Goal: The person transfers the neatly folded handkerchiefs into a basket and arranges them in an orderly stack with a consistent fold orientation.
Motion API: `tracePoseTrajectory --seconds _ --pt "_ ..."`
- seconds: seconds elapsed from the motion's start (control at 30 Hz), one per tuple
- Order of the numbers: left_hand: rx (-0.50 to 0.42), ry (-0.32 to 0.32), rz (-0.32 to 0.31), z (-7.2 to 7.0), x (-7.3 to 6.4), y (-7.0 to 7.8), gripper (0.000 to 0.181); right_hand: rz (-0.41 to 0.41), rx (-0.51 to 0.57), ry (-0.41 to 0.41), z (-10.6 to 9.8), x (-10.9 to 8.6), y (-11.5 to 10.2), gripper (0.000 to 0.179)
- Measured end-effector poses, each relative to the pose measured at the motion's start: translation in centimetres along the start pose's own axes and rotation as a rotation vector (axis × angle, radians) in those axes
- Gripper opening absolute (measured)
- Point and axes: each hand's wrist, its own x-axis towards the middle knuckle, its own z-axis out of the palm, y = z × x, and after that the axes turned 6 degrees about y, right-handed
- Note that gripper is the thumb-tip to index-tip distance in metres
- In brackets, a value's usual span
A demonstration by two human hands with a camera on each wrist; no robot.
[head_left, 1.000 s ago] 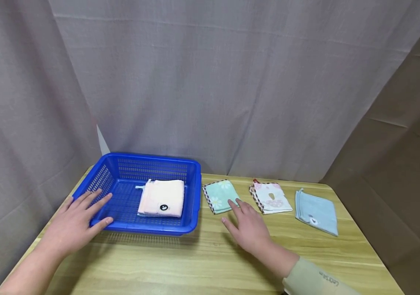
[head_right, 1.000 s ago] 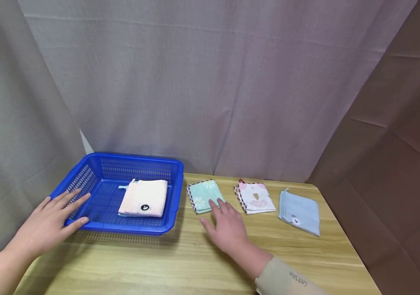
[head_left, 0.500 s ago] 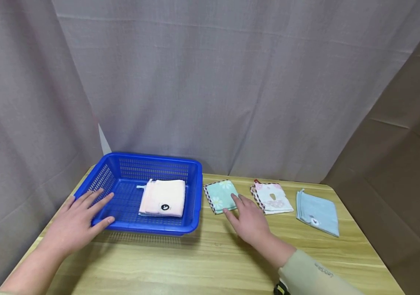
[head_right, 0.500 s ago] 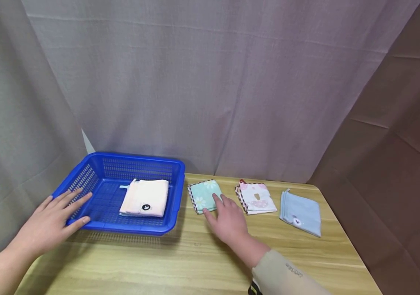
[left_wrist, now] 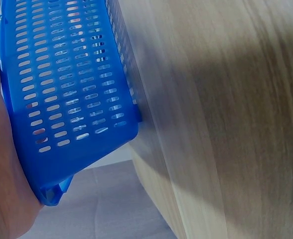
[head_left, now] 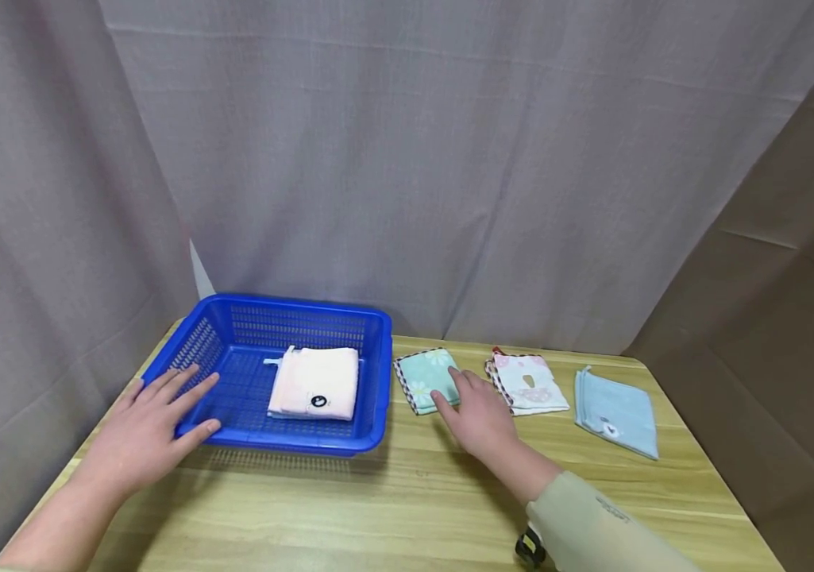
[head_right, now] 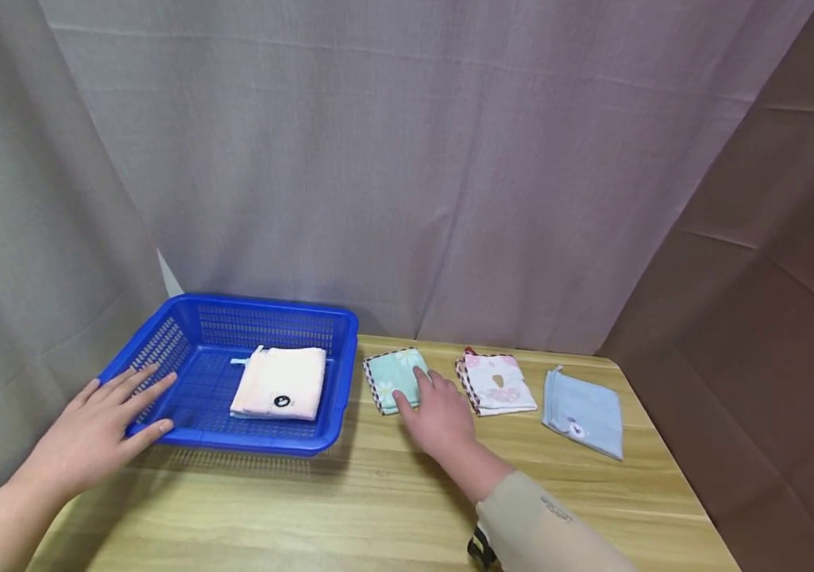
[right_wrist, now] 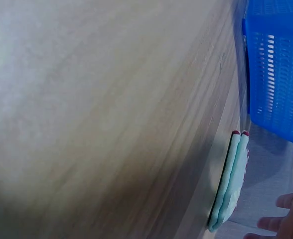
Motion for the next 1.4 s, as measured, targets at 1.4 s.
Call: tracePoseTrajectory --seconds 1.4 --pt "0.001 0.019 0.01 0.4 0.0 -0.3 0.067 0.157 -0.1 -0.083 2.5 4.6 1.5 0.074"
